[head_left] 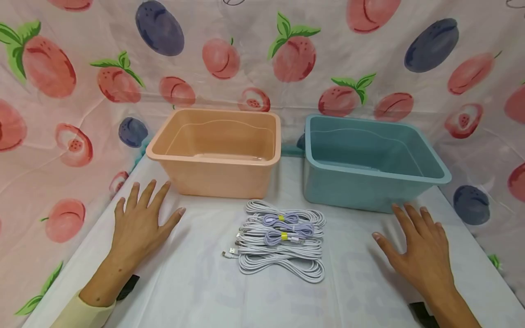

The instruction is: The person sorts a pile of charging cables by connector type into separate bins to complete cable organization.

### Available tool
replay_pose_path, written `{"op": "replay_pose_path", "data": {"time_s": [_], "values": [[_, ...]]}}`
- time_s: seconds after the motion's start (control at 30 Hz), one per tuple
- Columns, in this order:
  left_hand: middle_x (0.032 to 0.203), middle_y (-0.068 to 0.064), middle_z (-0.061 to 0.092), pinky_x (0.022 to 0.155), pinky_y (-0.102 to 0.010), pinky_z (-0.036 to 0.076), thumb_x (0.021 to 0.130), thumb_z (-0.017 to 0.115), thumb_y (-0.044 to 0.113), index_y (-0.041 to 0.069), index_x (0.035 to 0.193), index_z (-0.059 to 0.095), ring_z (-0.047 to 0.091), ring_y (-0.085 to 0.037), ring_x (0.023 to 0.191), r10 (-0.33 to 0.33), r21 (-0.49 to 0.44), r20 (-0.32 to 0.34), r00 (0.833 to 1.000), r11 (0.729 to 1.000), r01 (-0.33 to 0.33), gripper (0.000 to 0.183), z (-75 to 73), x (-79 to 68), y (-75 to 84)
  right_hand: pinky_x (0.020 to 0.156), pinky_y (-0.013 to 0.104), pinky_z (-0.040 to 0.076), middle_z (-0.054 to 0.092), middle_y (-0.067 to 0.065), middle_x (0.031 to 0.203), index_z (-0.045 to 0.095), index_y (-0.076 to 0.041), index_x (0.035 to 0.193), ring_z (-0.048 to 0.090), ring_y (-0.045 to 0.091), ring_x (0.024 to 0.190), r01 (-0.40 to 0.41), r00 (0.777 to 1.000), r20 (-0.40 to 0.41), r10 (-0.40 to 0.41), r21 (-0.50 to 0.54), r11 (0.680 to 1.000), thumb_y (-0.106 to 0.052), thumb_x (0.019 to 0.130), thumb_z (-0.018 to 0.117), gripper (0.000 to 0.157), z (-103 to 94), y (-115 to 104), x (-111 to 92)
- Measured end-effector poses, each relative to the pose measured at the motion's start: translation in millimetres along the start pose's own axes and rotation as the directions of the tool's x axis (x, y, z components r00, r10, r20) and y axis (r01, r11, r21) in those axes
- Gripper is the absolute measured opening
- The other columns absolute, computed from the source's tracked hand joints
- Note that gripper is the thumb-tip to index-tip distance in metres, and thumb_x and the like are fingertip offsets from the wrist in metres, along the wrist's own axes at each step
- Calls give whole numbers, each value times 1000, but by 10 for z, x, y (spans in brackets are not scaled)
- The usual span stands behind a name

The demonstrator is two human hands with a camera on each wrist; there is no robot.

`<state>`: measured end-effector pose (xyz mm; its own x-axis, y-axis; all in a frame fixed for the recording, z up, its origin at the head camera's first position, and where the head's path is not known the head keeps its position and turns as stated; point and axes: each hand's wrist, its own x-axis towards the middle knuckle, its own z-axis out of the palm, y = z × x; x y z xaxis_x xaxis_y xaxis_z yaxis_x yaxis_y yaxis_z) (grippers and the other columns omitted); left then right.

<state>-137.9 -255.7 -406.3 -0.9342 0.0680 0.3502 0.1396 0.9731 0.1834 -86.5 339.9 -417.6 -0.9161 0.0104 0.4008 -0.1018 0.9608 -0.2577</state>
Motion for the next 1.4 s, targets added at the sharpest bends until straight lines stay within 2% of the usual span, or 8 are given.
{"op": "replay_pose_path", "data": {"time_s": [0.3,0.7,0.8,0.9,1.03,1.4], "values": [[162,-26,43,114,-76,27,97,66,60,13,161,46,30,-56,151,48,-13,-35,998,999,-48,82,-14,33,12,124,75,7,44,32,158,48,-5,159,26,59,152,60,997,-55,-58,31,998,-36,86,86,88,19,-15,3],[153,-25,52,109,-74,35,95,73,51,7,154,53,40,-52,147,93,-58,-105,990,993,-100,76,-18,70,15,119,72,29,57,28,147,59,-3,149,48,57,135,155,979,-144,-147,46,987,-27,75,92,84,18,-57,33],[147,-23,57,108,-71,38,94,75,47,5,151,56,46,-49,141,115,-72,-136,984,989,-126,74,-18,81,22,115,72,35,60,27,144,61,-2,147,52,54,132,170,976,-148,-161,53,984,-25,74,93,82,13,-70,33],[140,-21,61,104,-69,42,92,77,44,4,147,59,52,-46,134,133,-87,-169,977,985,-149,71,-12,93,28,105,72,42,63,25,139,64,-3,143,56,51,128,197,970,-161,-183,73,978,-22,72,94,79,9,-84,35],[131,-19,66,98,-67,46,91,79,42,2,141,63,58,-44,126,150,-99,-209,966,980,-174,66,-7,95,34,96,67,46,67,22,133,67,-3,139,61,47,121,224,965,-165,-206,98,970,-20,72,94,73,9,-125,35],[117,-17,71,90,-62,50,90,78,39,1,129,68,64,-42,116,203,-114,-289,936,963,-244,56,-28,113,78,97,68,45,69,20,130,69,-4,137,63,46,117,229,970,-101,-220,92,969,-22,76,93,68,-22,-307,44]]}}
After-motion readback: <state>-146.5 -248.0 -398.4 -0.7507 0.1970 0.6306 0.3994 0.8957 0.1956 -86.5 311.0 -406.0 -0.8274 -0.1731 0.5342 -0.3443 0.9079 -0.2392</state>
